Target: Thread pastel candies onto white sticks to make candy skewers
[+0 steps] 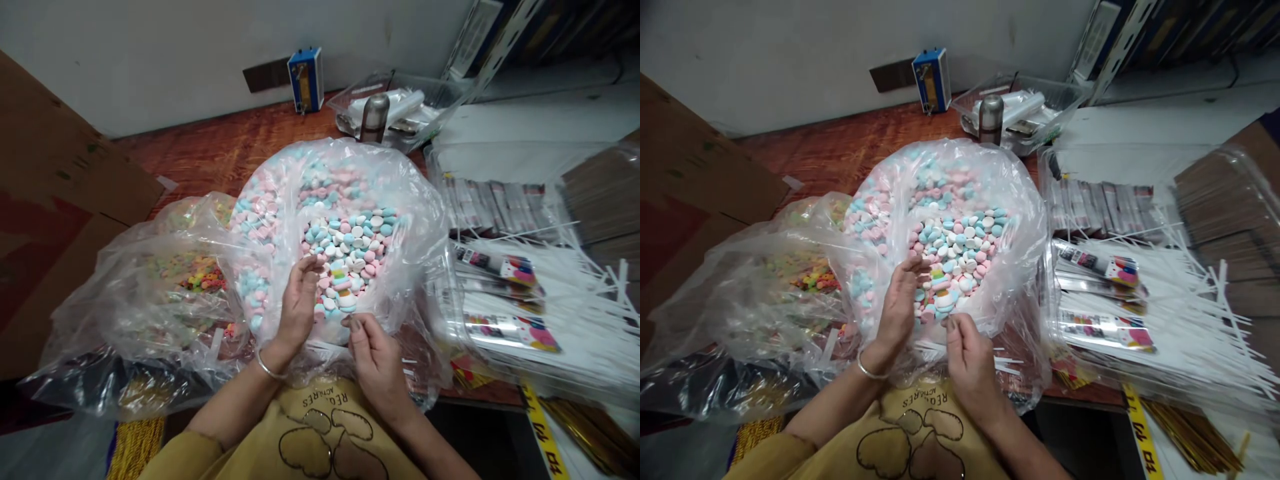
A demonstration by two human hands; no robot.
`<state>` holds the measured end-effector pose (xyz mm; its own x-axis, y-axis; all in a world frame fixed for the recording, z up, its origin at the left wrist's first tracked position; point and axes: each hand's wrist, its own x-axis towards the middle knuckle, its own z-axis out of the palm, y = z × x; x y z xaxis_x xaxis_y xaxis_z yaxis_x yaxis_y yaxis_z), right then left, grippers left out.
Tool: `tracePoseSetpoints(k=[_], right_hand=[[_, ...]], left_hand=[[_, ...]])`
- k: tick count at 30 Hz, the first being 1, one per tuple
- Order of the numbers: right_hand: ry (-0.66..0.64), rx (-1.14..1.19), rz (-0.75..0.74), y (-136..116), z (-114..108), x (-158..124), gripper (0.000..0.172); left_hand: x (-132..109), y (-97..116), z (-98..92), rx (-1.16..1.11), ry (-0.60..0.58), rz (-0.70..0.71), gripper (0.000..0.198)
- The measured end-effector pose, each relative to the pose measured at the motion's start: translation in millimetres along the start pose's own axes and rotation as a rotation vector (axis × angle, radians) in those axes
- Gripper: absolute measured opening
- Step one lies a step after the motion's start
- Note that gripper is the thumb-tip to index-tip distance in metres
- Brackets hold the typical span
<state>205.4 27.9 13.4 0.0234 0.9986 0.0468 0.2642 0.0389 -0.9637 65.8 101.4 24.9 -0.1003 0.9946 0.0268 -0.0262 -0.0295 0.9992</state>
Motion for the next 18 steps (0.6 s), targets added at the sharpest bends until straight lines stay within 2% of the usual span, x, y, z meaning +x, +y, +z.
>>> tracePoseSetpoints(k=[4, 7, 9, 11, 13, 15, 18], right_hand=[[0.075, 0.066, 0.102, 10.3, -11.5, -0.8, 0.034], [0.079, 0.119, 0.145, 15.3, -13.6, -2.5, 0.036], [0.081, 0.135, 0.155, 16.5, -14.6, -2.9, 0.037], [0.083, 0.145, 0.152, 17.5, -16.5, -2.5, 0.038], [0.087, 0.157, 0.148, 19.3, -19.0, -1.7, 0.039], [0.087, 0.166, 0.149, 22.0, -21.4, -1.1, 0.038], [0.087, 0.168, 0.143, 24.9, -23.4, -0.4, 0.038]], left_hand=[[27.3, -13.1, -1.1, 0.753, -0.187, 0.323, 0.007], [36.9, -23.0, 11.0, 1.112, -0.191, 0.408, 0.006], [38.6, -28.1, 18.0, 1.241, -0.167, 0.417, 0.007], [38.2, -30.4, 20.1, 1.253, -0.166, 0.411, 0.004], [37.8, -29.1, 17.6, 1.15, -0.169, 0.399, 0.003], [39.5, -24.3, 12.7, 0.961, -0.146, 0.357, 0.005], [50.2, -14.5, 5.9, 0.651, -0.053, 0.223, 0.006]])
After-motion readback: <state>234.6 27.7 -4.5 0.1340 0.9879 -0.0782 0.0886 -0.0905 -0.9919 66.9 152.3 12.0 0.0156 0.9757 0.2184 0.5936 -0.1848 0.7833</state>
